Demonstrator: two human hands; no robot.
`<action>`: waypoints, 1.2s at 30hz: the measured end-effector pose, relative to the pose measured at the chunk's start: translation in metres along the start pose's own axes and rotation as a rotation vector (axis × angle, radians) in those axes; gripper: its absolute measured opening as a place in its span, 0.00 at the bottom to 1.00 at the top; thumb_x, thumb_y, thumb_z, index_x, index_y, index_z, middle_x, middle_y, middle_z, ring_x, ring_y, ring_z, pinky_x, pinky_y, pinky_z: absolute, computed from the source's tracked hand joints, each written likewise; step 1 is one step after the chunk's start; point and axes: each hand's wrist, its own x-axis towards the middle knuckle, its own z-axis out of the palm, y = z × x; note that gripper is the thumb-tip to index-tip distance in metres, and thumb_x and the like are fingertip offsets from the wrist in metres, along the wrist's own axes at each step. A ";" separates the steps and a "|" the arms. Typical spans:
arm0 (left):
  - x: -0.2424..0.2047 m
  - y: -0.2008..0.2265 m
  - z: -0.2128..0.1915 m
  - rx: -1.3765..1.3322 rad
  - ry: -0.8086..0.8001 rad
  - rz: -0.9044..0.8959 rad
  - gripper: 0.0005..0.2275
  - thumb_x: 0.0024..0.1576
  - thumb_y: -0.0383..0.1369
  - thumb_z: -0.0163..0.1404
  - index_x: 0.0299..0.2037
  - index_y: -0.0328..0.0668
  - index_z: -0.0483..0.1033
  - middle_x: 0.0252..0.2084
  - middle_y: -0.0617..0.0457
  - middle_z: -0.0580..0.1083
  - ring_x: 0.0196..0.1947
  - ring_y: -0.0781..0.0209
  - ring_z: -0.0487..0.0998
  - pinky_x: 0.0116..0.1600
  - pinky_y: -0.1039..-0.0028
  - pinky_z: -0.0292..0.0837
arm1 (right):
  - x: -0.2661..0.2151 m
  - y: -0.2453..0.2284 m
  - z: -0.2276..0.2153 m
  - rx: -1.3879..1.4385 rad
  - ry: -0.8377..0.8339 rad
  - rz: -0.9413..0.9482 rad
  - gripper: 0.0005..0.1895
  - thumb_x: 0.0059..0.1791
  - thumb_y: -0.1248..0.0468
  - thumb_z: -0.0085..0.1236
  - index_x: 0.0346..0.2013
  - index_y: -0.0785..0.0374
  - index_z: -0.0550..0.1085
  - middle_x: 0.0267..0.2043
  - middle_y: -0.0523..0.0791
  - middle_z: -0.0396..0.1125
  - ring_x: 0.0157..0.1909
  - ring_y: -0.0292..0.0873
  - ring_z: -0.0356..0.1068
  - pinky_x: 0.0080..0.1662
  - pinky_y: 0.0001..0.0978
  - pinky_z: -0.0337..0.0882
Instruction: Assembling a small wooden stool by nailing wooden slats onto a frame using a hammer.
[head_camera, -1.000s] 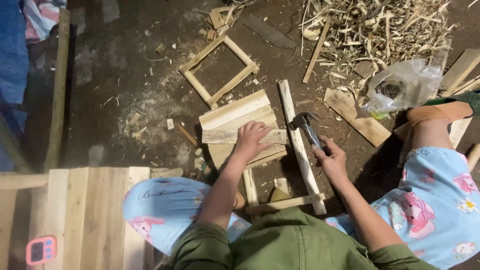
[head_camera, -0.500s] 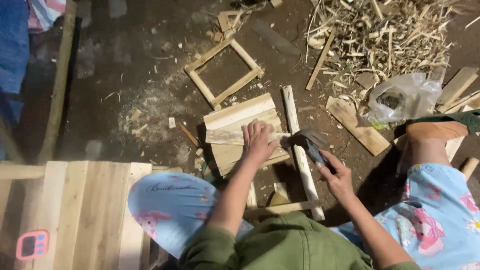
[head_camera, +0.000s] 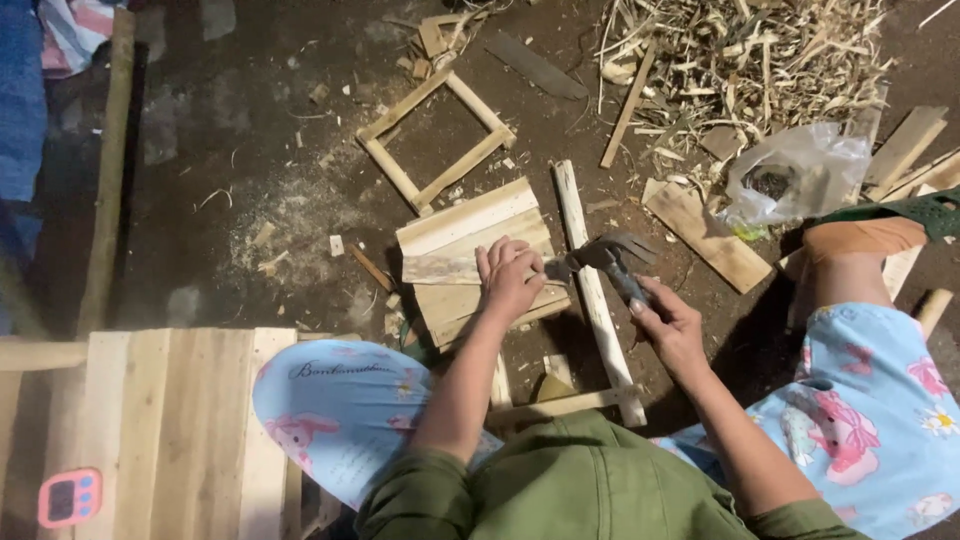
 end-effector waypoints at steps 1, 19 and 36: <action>-0.006 0.003 -0.002 0.002 0.001 0.004 0.08 0.56 0.46 0.56 0.40 0.61 0.72 0.63 0.64 0.64 0.76 0.56 0.49 0.78 0.47 0.28 | -0.001 0.002 -0.002 0.001 0.003 -0.003 0.19 0.50 0.68 0.61 0.57 0.61 0.76 0.22 0.51 0.64 0.21 0.41 0.64 0.24 0.35 0.71; -0.016 0.013 0.034 -0.133 0.271 0.038 0.04 0.54 0.44 0.60 0.37 0.66 0.83 0.56 0.66 0.74 0.74 0.62 0.57 0.77 0.44 0.22 | 0.003 0.022 0.004 -0.072 0.001 0.127 0.21 0.49 0.66 0.62 0.58 0.59 0.76 0.18 0.51 0.63 0.17 0.43 0.66 0.22 0.34 0.71; -0.008 0.007 0.057 -0.121 0.476 0.099 0.04 0.51 0.42 0.62 0.33 0.63 0.82 0.45 0.70 0.76 0.65 0.64 0.66 0.75 0.40 0.30 | -0.013 0.017 0.005 -0.271 0.023 -0.194 0.24 0.45 0.68 0.70 0.57 0.61 0.79 0.43 0.55 0.75 0.42 0.43 0.71 0.45 0.43 0.74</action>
